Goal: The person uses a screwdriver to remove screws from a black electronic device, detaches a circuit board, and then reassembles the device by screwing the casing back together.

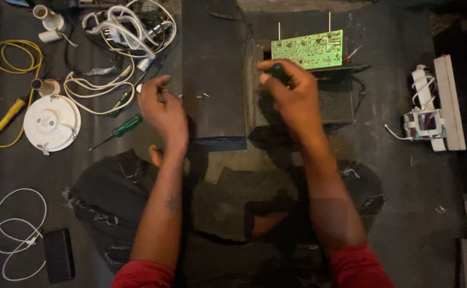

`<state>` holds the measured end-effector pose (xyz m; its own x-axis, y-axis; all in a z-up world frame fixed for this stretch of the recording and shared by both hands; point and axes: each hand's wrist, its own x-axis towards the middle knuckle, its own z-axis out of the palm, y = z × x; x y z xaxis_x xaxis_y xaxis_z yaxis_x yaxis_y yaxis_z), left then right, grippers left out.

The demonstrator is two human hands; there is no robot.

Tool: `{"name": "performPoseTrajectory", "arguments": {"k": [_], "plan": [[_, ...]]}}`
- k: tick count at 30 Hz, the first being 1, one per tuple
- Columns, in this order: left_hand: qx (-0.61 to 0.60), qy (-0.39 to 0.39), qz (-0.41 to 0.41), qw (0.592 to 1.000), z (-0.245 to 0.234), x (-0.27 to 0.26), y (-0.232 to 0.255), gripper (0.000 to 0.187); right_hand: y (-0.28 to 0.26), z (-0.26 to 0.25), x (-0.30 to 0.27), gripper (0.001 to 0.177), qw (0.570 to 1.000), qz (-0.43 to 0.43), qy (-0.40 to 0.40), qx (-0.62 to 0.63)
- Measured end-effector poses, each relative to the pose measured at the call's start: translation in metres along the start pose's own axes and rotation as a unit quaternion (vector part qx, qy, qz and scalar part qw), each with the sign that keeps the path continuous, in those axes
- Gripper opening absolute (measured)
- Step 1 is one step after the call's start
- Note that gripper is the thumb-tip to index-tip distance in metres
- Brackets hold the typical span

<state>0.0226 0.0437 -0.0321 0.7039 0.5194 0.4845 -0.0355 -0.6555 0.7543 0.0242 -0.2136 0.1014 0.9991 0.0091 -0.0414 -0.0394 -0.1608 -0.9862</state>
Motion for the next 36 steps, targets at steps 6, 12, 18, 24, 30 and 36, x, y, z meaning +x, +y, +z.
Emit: {"name": "performPoseTrajectory", "arguments": {"k": [6, 12, 18, 24, 30, 36], "plan": [[-0.265, 0.035, -0.517, 0.813, 0.043, 0.007, -0.096, 0.023, -0.013, -0.012, -0.003, 0.022, 0.997, -0.029, 0.004, 0.070], [-0.131, -0.045, -0.207, 0.969, 0.032, -0.011, -0.045, 0.023, -0.010, -0.018, -0.003, 0.023, 0.998, -0.032, 0.018, 0.055], [-0.115, -0.107, 0.070, 0.985, 0.019, -0.041, 0.093, 0.024, -0.005, -0.017, 0.001, 0.022, 0.997, -0.019, 0.017, 0.079], [-0.155, -0.164, 0.139, 0.964, 0.041, -0.042, 0.158, 0.024, 0.006, -0.027, 0.005, 0.020, 0.996, -0.048, 0.058, 0.040], [-0.182, -0.202, 0.193, 0.943, 0.064, -0.044, 0.178, 0.029, 0.022, -0.046, 0.014, 0.016, 0.943, -0.261, 0.141, -0.153], [-0.163, -0.250, 0.210, 0.931, 0.066, -0.055, 0.173, 0.022, 0.021, -0.056, 0.006, 0.022, 0.927, -0.057, 0.166, -0.333]]}}
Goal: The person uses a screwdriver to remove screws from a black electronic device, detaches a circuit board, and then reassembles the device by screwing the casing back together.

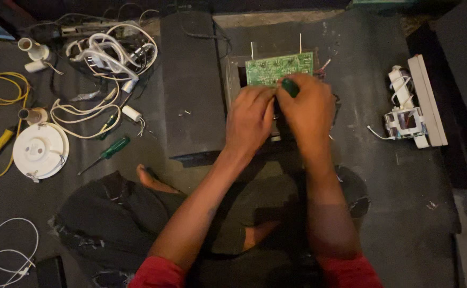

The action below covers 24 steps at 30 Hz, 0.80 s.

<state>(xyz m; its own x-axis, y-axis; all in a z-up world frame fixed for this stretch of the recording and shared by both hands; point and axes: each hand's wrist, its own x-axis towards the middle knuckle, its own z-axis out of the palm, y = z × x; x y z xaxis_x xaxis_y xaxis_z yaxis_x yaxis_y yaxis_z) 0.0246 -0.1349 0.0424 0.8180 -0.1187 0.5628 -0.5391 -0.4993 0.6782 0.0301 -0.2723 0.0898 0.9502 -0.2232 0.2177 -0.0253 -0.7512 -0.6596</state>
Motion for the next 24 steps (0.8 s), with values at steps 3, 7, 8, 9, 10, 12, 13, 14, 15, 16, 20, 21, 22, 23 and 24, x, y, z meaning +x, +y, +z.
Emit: {"name": "performPoseTrajectory", "arguments": {"k": [3, 7, 8, 9, 10, 12, 13, 14, 15, 16, 20, 21, 22, 23, 24], "plan": [[0.022, 0.028, 0.015, 0.999, -0.008, -0.003, 0.001, 0.026, 0.001, -0.002, -0.018, 0.022, 0.998, -0.039, 0.014, -0.038], [0.097, 0.065, 0.008, 0.993, -0.010, 0.002, 0.011, 0.042, 0.007, -0.008, -0.029, 0.024, 0.994, -0.103, 0.031, -0.008], [0.077, 0.073, 0.003, 0.994, -0.008, 0.003, 0.014, 0.046, 0.009, -0.012, -0.029, 0.024, 0.996, -0.091, 0.012, 0.001], [0.060, 0.077, -0.003, 0.995, -0.008, 0.004, 0.014, 0.050, 0.010, -0.014, -0.030, 0.024, 0.997, -0.077, -0.010, 0.014], [0.043, 0.081, -0.009, 0.996, -0.007, 0.005, 0.014, 0.053, 0.011, -0.017, -0.030, 0.023, 0.997, -0.054, -0.045, 0.032], [0.000, 0.082, -0.011, 0.997, -0.003, 0.014, 0.008, 0.066, 0.011, -0.028, -0.029, 0.022, 0.992, -0.008, -0.107, 0.065], [-0.022, 0.086, -0.013, 0.996, 0.003, 0.019, 0.004, 0.073, 0.012, -0.034, -0.028, 0.022, 0.990, 0.010, -0.127, 0.062], [-0.106, 0.046, -0.071, 0.991, 0.008, 0.025, 0.000, 0.068, 0.011, -0.039, -0.028, 0.022, 0.987, 0.028, -0.147, 0.060], [-0.187, 0.004, -0.129, 0.974, 0.011, 0.027, -0.004, 0.064, 0.008, -0.042, -0.029, 0.021, 0.983, 0.047, -0.169, 0.059], [-0.266, -0.039, -0.186, 0.945, 0.013, 0.028, -0.009, 0.060, 0.006, -0.046, -0.029, 0.021, 0.981, 0.019, -0.172, 0.084], [-0.332, -0.007, -0.147, 0.932, 0.016, 0.017, -0.014, 0.060, 0.006, -0.064, -0.026, 0.025, 0.970, 0.004, -0.148, 0.193], [-0.342, -0.003, -0.138, 0.930, 0.015, 0.011, -0.012, 0.059, 0.008, -0.070, -0.027, 0.026, 0.966, 0.024, -0.135, 0.220], [-0.351, 0.001, -0.129, 0.927, 0.013, 0.005, -0.009, 0.058, 0.009, -0.076, -0.028, 0.027, 0.951, 0.062, -0.080, 0.293], [-0.319, -0.006, -0.107, 0.942, 0.011, -0.001, -0.006, 0.055, 0.010, -0.082, -0.030, 0.028, 0.927, 0.100, -0.024, 0.362], [-0.286, -0.014, -0.085, 0.954, 0.008, -0.005, -0.004, 0.053, 0.011, -0.088, -0.032, 0.028, 0.893, 0.006, 0.008, 0.450]]}}
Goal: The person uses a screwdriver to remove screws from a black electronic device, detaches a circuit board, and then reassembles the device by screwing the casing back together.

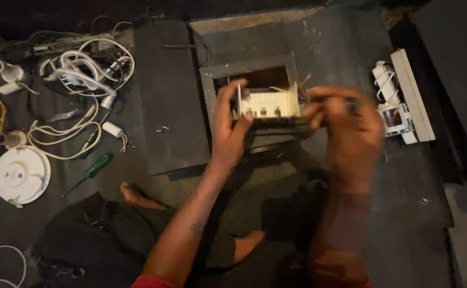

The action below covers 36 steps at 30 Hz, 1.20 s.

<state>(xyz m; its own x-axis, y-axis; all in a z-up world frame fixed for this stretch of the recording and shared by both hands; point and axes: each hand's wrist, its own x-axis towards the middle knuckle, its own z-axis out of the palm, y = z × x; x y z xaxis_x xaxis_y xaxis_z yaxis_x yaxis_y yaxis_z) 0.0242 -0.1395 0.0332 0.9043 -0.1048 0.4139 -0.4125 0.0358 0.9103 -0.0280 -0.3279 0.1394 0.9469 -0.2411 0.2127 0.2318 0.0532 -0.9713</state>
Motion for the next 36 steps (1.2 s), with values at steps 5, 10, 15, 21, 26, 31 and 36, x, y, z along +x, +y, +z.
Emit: {"name": "performPoseTrajectory", "arguments": {"k": [5, 10, 15, 21, 26, 31, 36], "plan": [[-0.015, -0.011, 0.013, 1.000, -0.001, -0.001, 0.006, 0.047, -0.013, -0.010, 0.014, 0.039, 0.969, -0.155, -0.098, 0.169], [-0.074, -0.044, 0.029, 0.996, -0.004, 0.012, -0.003, 0.045, 0.001, 0.015, 0.035, 0.049, 0.962, -0.170, -0.096, 0.192], [-0.030, -0.035, 0.050, 0.998, -0.002, 0.006, -0.008, 0.048, 0.020, 0.036, 0.035, 0.045, 0.974, -0.136, -0.089, 0.160], [-0.012, -0.030, 0.065, 0.997, -0.001, 0.004, -0.006, 0.049, 0.024, 0.035, 0.033, 0.043, 0.978, -0.151, -0.082, 0.122], [-0.006, -0.041, 0.053, 0.998, -0.004, 0.005, -0.001, 0.050, 0.023, 0.037, 0.037, 0.045, 0.972, -0.183, -0.096, 0.115], [0.004, -0.036, 0.067, 0.997, -0.001, 0.004, -0.001, 0.050, 0.025, 0.035, 0.038, 0.048, 0.971, -0.192, -0.102, 0.095], [0.019, -0.036, 0.079, 0.996, -0.002, 0.006, -0.001, 0.049, 0.027, 0.036, 0.039, 0.051, 0.973, -0.194, -0.098, 0.080]]}}
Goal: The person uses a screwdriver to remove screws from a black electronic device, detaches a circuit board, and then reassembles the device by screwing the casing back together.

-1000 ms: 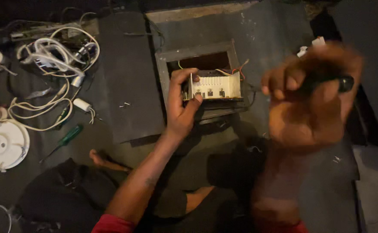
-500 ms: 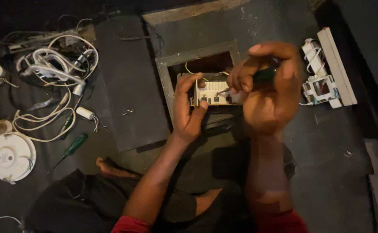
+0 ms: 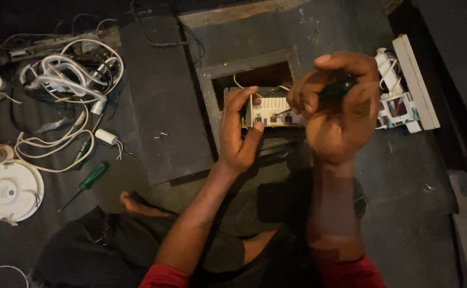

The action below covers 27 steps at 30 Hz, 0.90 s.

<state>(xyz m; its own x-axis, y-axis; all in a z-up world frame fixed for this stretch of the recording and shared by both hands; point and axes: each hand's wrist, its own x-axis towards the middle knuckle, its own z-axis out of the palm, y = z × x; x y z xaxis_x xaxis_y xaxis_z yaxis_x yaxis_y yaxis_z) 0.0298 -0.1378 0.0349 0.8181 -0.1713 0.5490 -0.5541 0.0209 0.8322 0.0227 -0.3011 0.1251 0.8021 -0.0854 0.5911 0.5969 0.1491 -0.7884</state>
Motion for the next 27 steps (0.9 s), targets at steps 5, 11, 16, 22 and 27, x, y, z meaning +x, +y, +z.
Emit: {"name": "performPoseTrajectory", "arguments": {"k": [5, 11, 16, 22, 27], "plan": [[-0.004, 0.001, -0.005, 1.000, 0.001, 0.001, 0.001, 0.049, -0.001, 0.001, -0.002, 0.053, 1.000, 0.011, 0.006, 0.008], [-0.013, -0.001, 0.000, 1.000, 0.000, 0.000, 0.001, 0.048, -0.001, 0.001, -0.001, 0.056, 1.000, 0.025, -0.013, 0.011], [-0.018, -0.004, -0.001, 1.000, 0.001, 0.002, 0.002, 0.048, -0.005, 0.009, -0.004, 0.052, 0.999, 0.045, -0.020, -0.016], [-0.014, -0.007, -0.009, 1.000, -0.001, 0.002, 0.005, 0.049, -0.035, 0.018, -0.003, 0.041, 0.963, 0.028, -0.029, -0.266], [-0.006, -0.007, 0.002, 1.000, 0.000, 0.002, 0.004, 0.049, -0.046, 0.019, 0.002, 0.035, 0.950, -0.009, -0.017, -0.312]]}}
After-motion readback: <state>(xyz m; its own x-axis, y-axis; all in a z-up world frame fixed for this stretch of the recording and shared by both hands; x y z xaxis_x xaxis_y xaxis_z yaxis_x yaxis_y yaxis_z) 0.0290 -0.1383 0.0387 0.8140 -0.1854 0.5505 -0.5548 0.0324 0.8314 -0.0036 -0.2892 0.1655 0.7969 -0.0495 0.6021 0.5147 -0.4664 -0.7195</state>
